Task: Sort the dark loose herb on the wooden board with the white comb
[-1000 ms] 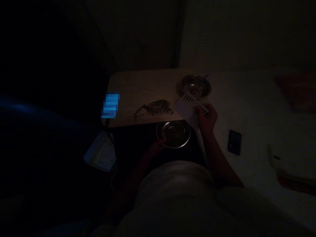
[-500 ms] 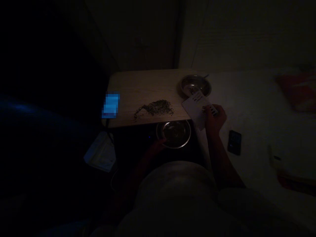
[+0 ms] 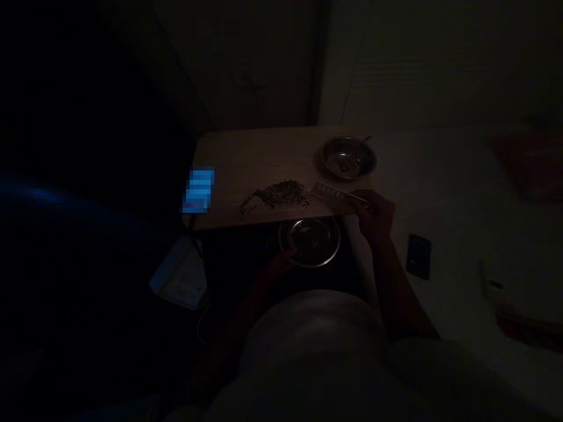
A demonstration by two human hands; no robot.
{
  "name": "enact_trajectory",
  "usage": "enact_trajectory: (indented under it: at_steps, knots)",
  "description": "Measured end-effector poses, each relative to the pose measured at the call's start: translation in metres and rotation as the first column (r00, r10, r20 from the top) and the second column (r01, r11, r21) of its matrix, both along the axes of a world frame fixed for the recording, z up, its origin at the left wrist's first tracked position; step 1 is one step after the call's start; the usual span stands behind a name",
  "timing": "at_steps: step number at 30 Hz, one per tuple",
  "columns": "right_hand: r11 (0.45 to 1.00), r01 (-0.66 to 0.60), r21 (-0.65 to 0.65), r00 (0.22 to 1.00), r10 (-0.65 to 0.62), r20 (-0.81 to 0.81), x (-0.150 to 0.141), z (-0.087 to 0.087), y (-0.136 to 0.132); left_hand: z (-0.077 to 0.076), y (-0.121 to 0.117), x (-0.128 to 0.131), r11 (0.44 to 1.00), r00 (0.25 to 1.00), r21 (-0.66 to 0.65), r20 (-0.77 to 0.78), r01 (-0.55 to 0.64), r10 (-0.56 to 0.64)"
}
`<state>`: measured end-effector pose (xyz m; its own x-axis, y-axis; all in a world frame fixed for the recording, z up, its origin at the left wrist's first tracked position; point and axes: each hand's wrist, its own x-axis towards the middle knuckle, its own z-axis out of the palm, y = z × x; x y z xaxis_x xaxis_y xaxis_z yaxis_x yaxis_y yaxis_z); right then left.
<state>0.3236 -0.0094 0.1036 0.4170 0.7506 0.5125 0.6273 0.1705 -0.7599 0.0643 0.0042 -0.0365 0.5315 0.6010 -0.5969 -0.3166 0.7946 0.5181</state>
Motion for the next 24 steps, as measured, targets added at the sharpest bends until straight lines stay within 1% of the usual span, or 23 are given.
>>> enact_trajectory:
  at_steps: [3, 8, 13, 16, 21, 24]
  knots:
    - [0.999, -0.044, -0.023, 0.999, 0.045, 0.003, 0.000, 0.000, 0.000, -0.001, 0.001, 0.001, 1.000, 1.000, -0.013, -0.017, -0.019, 0.019]
    - [0.998, -0.057, -0.007, 0.998, 0.057, -0.003, -0.002, 0.000, 0.002, -0.003, 0.001, 0.000, 1.000, 1.000, 0.014, 0.022, -0.015, 0.015]
    - [0.992, -0.129, -0.005, 0.992, 0.129, -0.011, -0.001, 0.001, 0.002, -0.001, -0.001, -0.002, 1.000, 1.000, 0.013, -0.003, -0.001, 0.001]
    - [0.986, -0.164, -0.018, 0.986, 0.164, 0.006, 0.002, 0.002, -0.001, 0.000, -0.001, -0.001, 1.000, 1.000, 0.019, 0.012, -0.001, 0.001]
    - [0.986, -0.162, -0.040, 0.986, 0.163, 0.021, 0.009, 0.003, -0.008, -0.002, 0.002, 0.002, 1.000, 1.000, 0.022, 0.023, 0.017, -0.018]
    - [0.988, -0.149, -0.039, 0.988, 0.150, 0.037, 0.013, 0.003, -0.011, -0.003, 0.003, -0.001, 1.000, 1.000, 0.028, -0.008, 0.014, -0.014]
